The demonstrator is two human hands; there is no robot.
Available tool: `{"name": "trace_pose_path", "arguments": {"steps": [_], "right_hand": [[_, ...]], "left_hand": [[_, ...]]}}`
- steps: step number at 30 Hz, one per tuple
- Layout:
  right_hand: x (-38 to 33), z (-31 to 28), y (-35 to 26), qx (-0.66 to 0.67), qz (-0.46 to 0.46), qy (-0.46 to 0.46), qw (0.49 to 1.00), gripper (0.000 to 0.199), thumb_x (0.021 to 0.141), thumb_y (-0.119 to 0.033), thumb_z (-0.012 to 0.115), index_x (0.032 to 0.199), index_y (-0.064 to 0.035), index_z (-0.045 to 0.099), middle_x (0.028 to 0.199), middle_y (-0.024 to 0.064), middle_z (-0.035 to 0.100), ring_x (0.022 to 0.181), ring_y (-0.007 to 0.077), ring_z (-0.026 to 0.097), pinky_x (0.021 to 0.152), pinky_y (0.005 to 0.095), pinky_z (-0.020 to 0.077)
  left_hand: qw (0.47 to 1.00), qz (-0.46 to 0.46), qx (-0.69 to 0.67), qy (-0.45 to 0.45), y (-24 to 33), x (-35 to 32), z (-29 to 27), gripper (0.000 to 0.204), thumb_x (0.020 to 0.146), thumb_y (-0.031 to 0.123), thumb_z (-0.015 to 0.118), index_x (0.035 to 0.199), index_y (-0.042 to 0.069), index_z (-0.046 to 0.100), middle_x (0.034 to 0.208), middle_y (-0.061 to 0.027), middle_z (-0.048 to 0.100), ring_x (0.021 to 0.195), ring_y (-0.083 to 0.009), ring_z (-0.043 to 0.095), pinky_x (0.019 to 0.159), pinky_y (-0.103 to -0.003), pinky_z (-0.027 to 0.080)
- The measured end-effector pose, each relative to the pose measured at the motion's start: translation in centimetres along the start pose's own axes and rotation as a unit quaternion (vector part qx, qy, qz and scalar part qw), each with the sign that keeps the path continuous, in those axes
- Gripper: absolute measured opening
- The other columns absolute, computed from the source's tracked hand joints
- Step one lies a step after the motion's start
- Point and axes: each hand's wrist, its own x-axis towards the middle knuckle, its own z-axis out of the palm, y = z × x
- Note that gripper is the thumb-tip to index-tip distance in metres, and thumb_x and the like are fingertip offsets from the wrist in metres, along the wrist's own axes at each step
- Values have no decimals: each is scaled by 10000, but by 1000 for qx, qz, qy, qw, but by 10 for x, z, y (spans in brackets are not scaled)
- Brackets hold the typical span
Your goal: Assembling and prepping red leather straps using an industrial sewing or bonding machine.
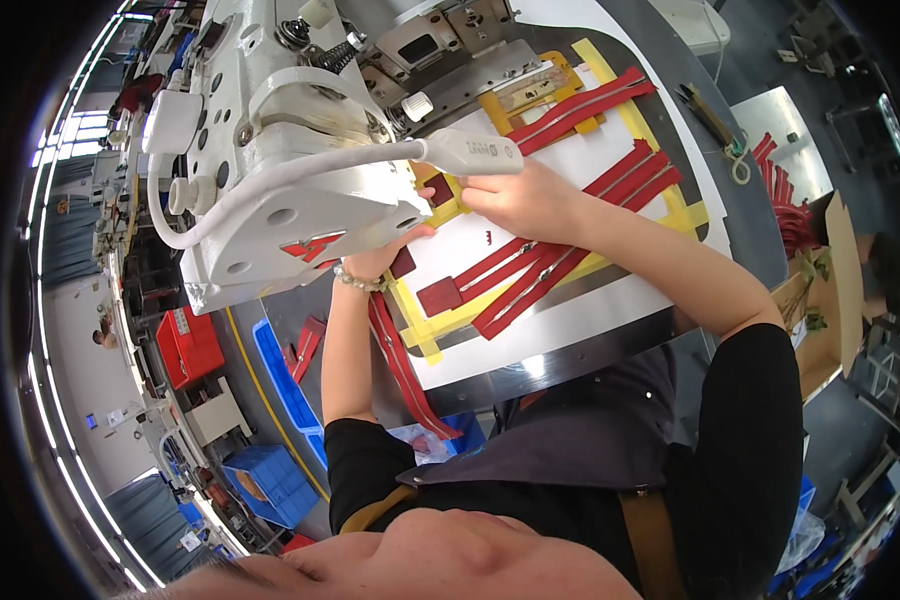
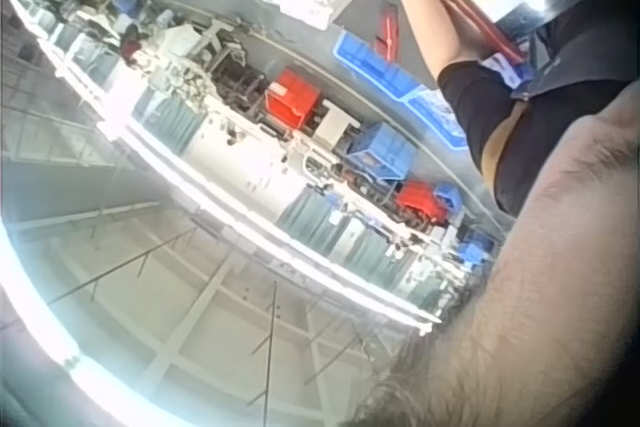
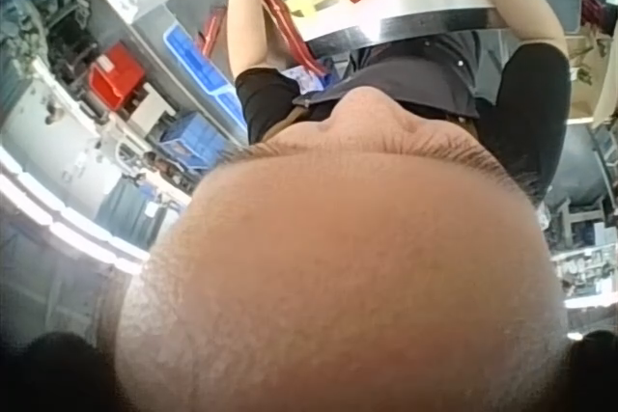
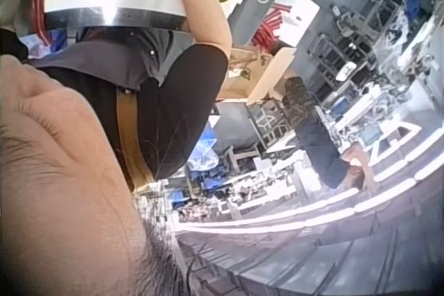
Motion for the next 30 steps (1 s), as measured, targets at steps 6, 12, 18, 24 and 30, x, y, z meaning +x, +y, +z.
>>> {"name": "trace_pose_path", "arguments": {"steps": [6,12,18,24,30], "right_hand": [[-2,0,-1,6,2,3,1000,98,753,-39,605,843,-35,567,924,54,616,848,232,636,686,331,537],[-3,0,0,-29,22,-81,996,129,850,-97,596,977,-74,582,1174,32,617,1080,177,609,707,287,571],[-4,4,2,-38,4,-56,998,173,816,-87,624,985,-65,594,1146,58,620,1087,221,599,795,307,546],[-2,-2,-8,-33,-30,-30,999,128,745,-71,602,856,-17,567,1046,115,631,1039,255,594,939,388,461],[-4,-1,-11,-44,-11,-41,998,157,779,-83,592,925,-27,584,1106,111,629,1065,260,590,963,396,453]], "left_hand": [[998,-61,-14,-24,6,0,0,469,704,263,806,1112,84,657,1086,11,689,949,-154,610,871,-307,465],[997,-69,-15,16,7,-10,6,409,741,295,781,1051,56,666,1007,-22,701,910,-188,607,842,-320,462],[964,-261,-56,-16,44,-10,-2,440,744,381,757,989,33,647,887,-108,659,859,-263,601,773,-359,454],[976,-106,190,26,48,-21,0,733,744,578,643,1285,105,499,1251,-136,508,1200,-335,415,993,-495,198],[948,-114,287,82,56,-28,16,742,749,526,655,1303,72,464,1264,-136,476,1197,-321,387,988,-502,231]]}}
